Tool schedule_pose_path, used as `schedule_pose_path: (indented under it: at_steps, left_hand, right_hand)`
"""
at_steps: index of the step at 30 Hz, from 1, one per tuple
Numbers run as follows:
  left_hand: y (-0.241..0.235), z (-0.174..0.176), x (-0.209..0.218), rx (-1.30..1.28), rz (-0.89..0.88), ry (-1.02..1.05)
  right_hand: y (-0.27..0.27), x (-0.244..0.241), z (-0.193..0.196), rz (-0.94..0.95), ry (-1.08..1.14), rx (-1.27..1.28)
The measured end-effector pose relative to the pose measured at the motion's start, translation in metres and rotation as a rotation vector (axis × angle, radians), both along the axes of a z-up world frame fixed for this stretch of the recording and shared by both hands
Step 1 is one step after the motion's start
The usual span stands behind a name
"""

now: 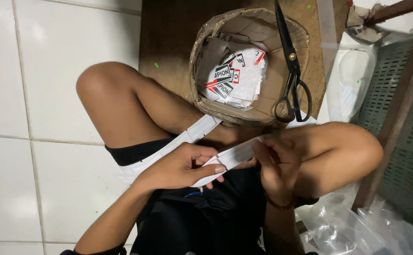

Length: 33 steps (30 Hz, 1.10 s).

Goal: The person sits cross-legged on a tiled floor and uses scissors to cut a long strip of white paper into smaller rectangular pieces. The cut pieces are placed into a cardboard box resting on a wooden stool in front of them.

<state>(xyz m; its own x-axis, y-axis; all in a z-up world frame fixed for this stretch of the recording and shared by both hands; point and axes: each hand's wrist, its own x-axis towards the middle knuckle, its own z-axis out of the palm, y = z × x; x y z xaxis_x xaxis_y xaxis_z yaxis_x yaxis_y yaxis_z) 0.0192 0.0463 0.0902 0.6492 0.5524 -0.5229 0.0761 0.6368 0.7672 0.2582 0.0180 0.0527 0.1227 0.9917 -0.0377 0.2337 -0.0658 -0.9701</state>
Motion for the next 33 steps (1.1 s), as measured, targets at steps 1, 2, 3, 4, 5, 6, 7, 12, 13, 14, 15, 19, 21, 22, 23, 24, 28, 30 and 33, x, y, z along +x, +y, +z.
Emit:
schedule_pose_path:
  at_steps: [1,2,3,4,5,6,7,12,13,14,15,19,21,22,23,24,28,30,33]
  left_hand:
    - [0.005,0.003,0.003,-0.011,-0.029,-0.011]
    - [0.004,0.002,0.006,-0.013,-0.036,-0.012]
    - [0.003,0.000,0.008,-0.015,-0.058,-0.009]
    - [0.001,-0.002,0.011,-0.017,-0.079,-0.004]
    - [0.003,-0.002,0.013,-0.020,-0.085,-0.003]
    - [0.004,-0.001,0.015,-0.043,-0.099,-0.010]
    - [0.005,-0.001,0.017,-0.066,-0.113,-0.017]
    - [0.013,0.008,0.024,-0.191,-0.084,-0.051]
    - [0.014,0.010,0.026,-0.190,-0.081,-0.076]
    - [0.013,0.008,0.028,-0.191,-0.083,-0.074]
    - [0.013,0.006,0.030,-0.223,-0.071,-0.116]
    - [0.011,0.004,0.032,-0.248,-0.106,-0.138]
    - [0.017,0.011,0.032,-0.221,-0.110,-0.117]
    - [0.021,0.014,0.032,-0.195,-0.111,-0.095]
    - [0.021,0.016,0.032,-0.195,-0.112,-0.094]
    - [0.020,0.018,0.031,-0.188,-0.104,-0.070]
    - [0.017,0.018,0.031,-0.129,-0.086,0.010]
    - [0.013,0.015,0.032,-0.107,-0.090,0.040]
    - [0.014,0.018,0.031,-0.073,-0.113,0.088]
  right_hand:
    - [-0.001,0.002,-0.003,0.007,0.046,0.027]
    - [-0.003,0.002,-0.005,0.000,0.045,0.025]
    - [-0.005,0.002,-0.006,-0.069,0.079,-0.020]
    - [-0.008,0.002,-0.008,-0.138,0.114,-0.066]
    - [-0.007,0.003,-0.011,-0.144,0.115,-0.068]
    - [-0.006,0.003,-0.012,-0.156,0.089,-0.038]
    - [-0.005,0.003,-0.014,-0.169,0.063,-0.009]
    - [0.003,-0.008,0.008,-0.191,0.139,-0.086]
    - [0.006,-0.012,0.017,-0.188,0.205,-0.137]
    - [0.007,-0.011,0.011,-0.190,0.207,-0.138]
    - [0.009,-0.011,0.005,-0.239,0.185,-0.037]
    - [0.007,0.005,-0.007,-0.209,0.063,0.008]
    - [0.010,0.003,-0.005,-0.227,0.061,0.042]
    - [0.011,0.001,-0.004,-0.242,0.060,0.076]
    - [0.011,0.002,-0.006,-0.244,0.061,0.077]
    - [0.010,0.003,-0.007,-0.245,0.026,0.078]
    - [0.010,-0.002,-0.003,-0.212,-0.045,0.086]
    - [0.008,0.000,-0.011,-0.205,-0.049,0.103]
    - [0.014,-0.004,-0.001,-0.202,-0.071,0.135]
